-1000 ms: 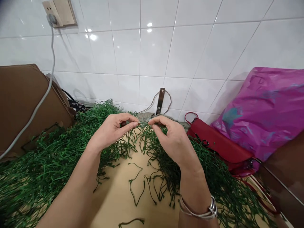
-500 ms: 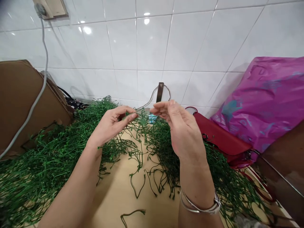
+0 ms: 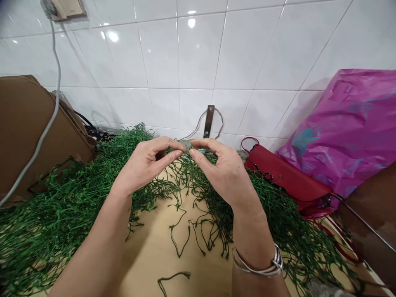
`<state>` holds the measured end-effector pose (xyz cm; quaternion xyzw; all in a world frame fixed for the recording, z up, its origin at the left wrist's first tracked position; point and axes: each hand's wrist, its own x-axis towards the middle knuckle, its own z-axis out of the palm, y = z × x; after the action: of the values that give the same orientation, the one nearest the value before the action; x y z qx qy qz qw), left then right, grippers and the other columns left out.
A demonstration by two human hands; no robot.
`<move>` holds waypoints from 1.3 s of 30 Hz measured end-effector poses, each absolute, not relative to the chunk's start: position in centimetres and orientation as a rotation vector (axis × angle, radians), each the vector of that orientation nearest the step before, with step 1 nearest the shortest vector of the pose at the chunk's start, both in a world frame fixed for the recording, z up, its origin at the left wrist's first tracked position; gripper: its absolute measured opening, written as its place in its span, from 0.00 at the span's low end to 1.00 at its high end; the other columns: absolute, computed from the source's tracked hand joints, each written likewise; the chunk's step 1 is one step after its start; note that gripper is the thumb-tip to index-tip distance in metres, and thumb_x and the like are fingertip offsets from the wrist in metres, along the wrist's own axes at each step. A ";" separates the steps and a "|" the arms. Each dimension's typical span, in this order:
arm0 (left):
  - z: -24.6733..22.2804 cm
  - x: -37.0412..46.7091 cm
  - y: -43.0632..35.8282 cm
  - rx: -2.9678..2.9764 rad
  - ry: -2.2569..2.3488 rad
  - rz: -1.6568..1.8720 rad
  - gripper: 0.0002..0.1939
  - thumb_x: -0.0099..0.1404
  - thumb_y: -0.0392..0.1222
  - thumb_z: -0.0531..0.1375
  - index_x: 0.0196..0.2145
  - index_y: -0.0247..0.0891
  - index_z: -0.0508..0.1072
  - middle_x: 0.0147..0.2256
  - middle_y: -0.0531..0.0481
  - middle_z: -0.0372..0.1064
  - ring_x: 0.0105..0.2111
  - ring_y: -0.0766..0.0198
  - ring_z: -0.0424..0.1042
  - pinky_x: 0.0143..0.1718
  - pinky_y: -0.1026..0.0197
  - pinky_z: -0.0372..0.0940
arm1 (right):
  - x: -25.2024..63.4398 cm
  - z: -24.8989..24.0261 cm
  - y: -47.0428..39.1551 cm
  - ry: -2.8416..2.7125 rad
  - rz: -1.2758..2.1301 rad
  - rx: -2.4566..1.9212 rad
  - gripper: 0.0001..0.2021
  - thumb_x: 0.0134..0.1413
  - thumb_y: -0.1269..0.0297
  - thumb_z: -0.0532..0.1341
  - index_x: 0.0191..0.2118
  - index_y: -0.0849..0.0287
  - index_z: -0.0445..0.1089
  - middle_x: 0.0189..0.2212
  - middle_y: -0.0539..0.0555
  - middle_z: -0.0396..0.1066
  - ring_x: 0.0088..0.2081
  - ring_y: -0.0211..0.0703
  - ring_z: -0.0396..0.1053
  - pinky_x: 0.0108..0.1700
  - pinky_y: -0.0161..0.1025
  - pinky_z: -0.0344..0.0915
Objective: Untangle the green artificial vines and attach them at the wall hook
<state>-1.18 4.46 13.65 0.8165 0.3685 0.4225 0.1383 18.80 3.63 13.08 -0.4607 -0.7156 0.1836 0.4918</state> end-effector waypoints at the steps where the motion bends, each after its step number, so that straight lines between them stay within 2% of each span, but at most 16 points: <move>1: 13.7 -1.2 4.4 2.365 1.074 1.214 0.10 0.72 0.44 0.58 0.42 0.41 0.79 0.41 0.50 0.80 0.36 0.66 0.73 0.39 0.63 0.65 | 18.8 13.0 3.7 -1.749 0.453 -1.118 0.09 0.59 0.58 0.63 0.41 0.55 0.78 0.39 0.53 0.81 0.41 0.47 0.76 0.49 0.46 0.69; 4: 13.6 -1.2 4.3 2.338 1.122 1.184 0.10 0.71 0.45 0.58 0.41 0.40 0.79 0.37 0.52 0.79 0.26 0.71 0.65 0.30 0.64 0.60 | 18.7 12.9 3.8 -1.723 0.399 -1.148 0.06 0.58 0.62 0.62 0.36 0.55 0.76 0.33 0.51 0.79 0.36 0.44 0.74 0.45 0.44 0.69; 7: 13.6 -1.1 4.2 2.288 1.135 1.144 0.11 0.71 0.46 0.57 0.42 0.39 0.77 0.32 0.54 0.77 0.22 0.72 0.58 0.27 0.64 0.57 | 18.6 12.8 3.9 -1.704 0.290 -1.176 0.05 0.58 0.65 0.61 0.35 0.55 0.75 0.32 0.51 0.78 0.35 0.43 0.73 0.42 0.41 0.68; 10: 13.6 -0.9 4.2 2.281 1.105 1.065 0.13 0.73 0.48 0.55 0.43 0.39 0.75 0.27 0.56 0.73 0.22 0.71 0.57 0.27 0.64 0.56 | 18.5 12.5 4.0 -1.697 0.178 -1.195 0.06 0.59 0.66 0.60 0.35 0.54 0.74 0.32 0.51 0.78 0.36 0.44 0.73 0.41 0.40 0.67; 16: 13.5 -0.3 4.2 2.404 1.163 1.027 0.09 0.73 0.44 0.54 0.38 0.40 0.72 0.22 0.59 0.56 0.23 0.70 0.52 0.27 0.64 0.51 | 18.7 11.8 4.9 -1.728 0.095 -1.180 0.07 0.60 0.66 0.58 0.34 0.53 0.74 0.32 0.50 0.78 0.35 0.44 0.73 0.41 0.40 0.66; 20: 14.2 -0.9 3.3 2.383 1.118 1.097 0.09 0.73 0.44 0.54 0.35 0.40 0.69 0.21 0.60 0.53 0.23 0.71 0.50 0.27 0.64 0.51 | 21.7 10.4 6.9 -1.595 -0.065 -1.330 0.07 0.59 0.65 0.57 0.34 0.54 0.74 0.31 0.53 0.77 0.34 0.46 0.72 0.42 0.43 0.65; 24: 14.9 -1.9 2.5 2.346 1.194 1.271 0.09 0.73 0.45 0.55 0.37 0.40 0.69 0.22 0.59 0.55 0.23 0.70 0.51 0.28 0.63 0.51 | 25.8 9.5 7.8 -1.417 -0.112 -1.554 0.07 0.55 0.63 0.59 0.33 0.55 0.75 0.28 0.56 0.76 0.30 0.49 0.70 0.38 0.47 0.64; 28: 14.4 -1.8 3.1 2.263 1.135 1.212 0.11 0.74 0.48 0.55 0.39 0.40 0.71 0.22 0.59 0.54 0.23 0.70 0.51 0.27 0.63 0.51 | 25.8 10.8 6.2 -1.400 -0.201 -1.581 0.12 0.55 0.67 0.57 0.40 0.55 0.78 0.41 0.64 0.78 0.42 0.58 0.72 0.50 0.56 0.63; 30: 14.0 -1.4 3.5 2.241 1.098 1.136 0.12 0.74 0.49 0.55 0.40 0.40 0.71 0.22 0.59 0.54 0.22 0.70 0.52 0.26 0.63 0.51 | 24.3 12.0 5.0 -1.411 -0.119 -1.497 0.13 0.58 0.65 0.57 0.44 0.56 0.78 0.45 0.63 0.78 0.46 0.58 0.73 0.53 0.56 0.64; 34: 13.6 -0.8 3.8 2.253 1.076 1.067 0.12 0.73 0.49 0.54 0.42 0.39 0.72 0.22 0.58 0.58 0.23 0.70 0.55 0.26 0.62 0.52 | 20.9 13.5 3.6 -1.639 0.353 -1.228 0.14 0.62 0.54 0.59 0.42 0.54 0.79 0.40 0.55 0.80 0.46 0.51 0.75 0.52 0.48 0.68; 39: 13.9 -1.0 3.6 2.302 1.116 1.007 0.13 0.73 0.49 0.54 0.43 0.39 0.73 0.22 0.59 0.58 0.22 0.70 0.54 0.26 0.63 0.51 | 19.5 12.8 4.0 -1.771 0.771 -1.034 0.11 0.59 0.55 0.62 0.39 0.56 0.77 0.37 0.52 0.79 0.41 0.44 0.74 0.46 0.41 0.68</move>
<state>-0.98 3.61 13.92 0.8212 0.3983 0.3591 0.1951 19.54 4.01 12.83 -0.4197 -0.7186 0.3128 0.4578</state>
